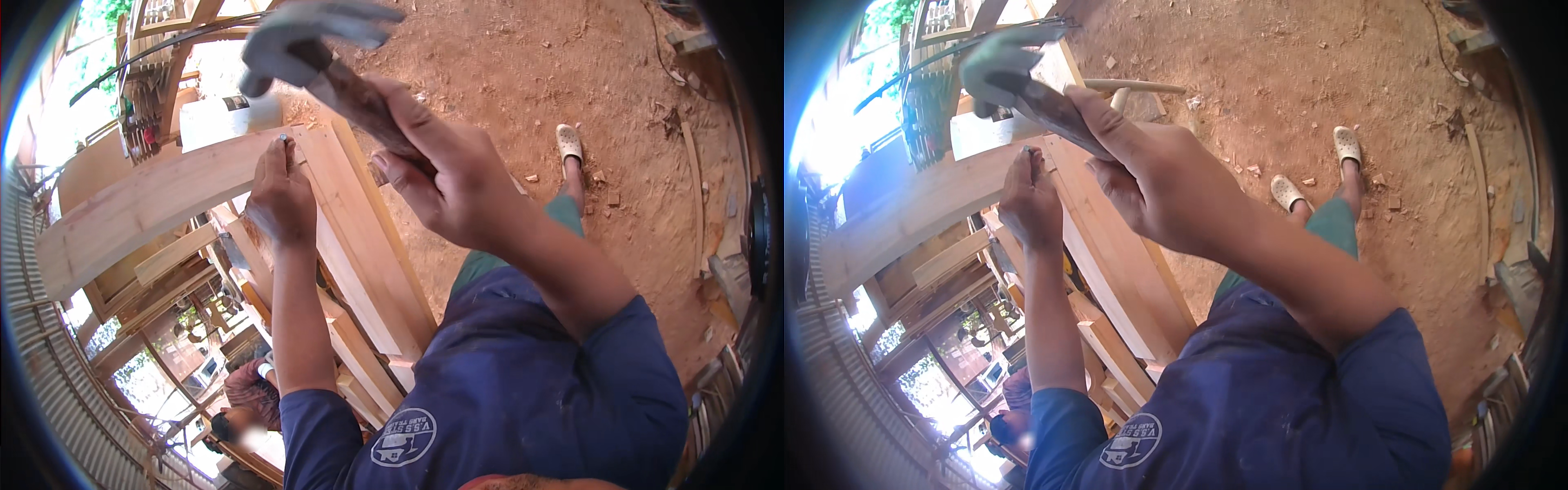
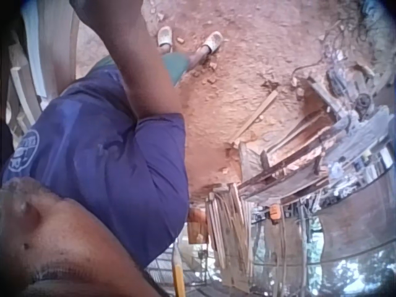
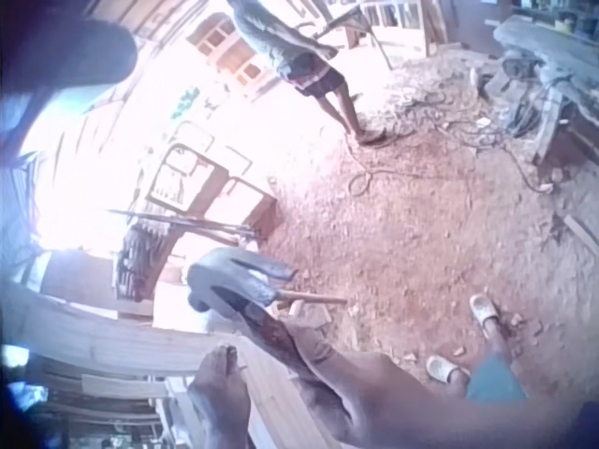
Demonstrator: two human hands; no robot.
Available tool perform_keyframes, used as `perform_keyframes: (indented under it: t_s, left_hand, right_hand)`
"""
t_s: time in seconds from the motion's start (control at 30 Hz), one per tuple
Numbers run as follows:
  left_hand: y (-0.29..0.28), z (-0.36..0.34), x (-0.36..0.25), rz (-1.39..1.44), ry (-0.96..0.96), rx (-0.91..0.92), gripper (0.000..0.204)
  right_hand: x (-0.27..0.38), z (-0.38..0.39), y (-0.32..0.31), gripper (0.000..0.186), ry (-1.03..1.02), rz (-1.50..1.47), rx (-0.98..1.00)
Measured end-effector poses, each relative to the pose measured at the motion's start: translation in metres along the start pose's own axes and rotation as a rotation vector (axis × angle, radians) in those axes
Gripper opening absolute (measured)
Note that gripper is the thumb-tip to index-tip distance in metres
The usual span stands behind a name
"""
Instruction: The person constructs a wooden frame by hammering a nail into a joint, checking the alignment, and then sanding the wood surfaces with a piece of sandpaper.
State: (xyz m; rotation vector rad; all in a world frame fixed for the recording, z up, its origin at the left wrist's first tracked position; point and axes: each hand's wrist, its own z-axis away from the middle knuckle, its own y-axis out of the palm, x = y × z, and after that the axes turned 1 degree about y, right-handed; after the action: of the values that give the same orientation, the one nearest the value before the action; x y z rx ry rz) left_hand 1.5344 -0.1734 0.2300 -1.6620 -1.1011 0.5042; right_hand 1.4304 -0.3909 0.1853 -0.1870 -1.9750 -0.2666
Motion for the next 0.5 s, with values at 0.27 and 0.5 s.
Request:
perform_keyframes:
  t_s: [0.27, 0.5]
  left_hand:
    - [-0.002, 0.002, 0.003, -0.129, 0.039, 0.066, 0.014]
    - [-0.003, 0.004, 0.001, 0.004, -0.061, 0.033, 0.015]
  right_hand:
    - [-0.009, 0.013, 0.004, 0.078, 0.122, 0.152, 0.208]
    - [0.026, -0.004, -0.017, 0.066, -0.096, -0.179, -0.290]
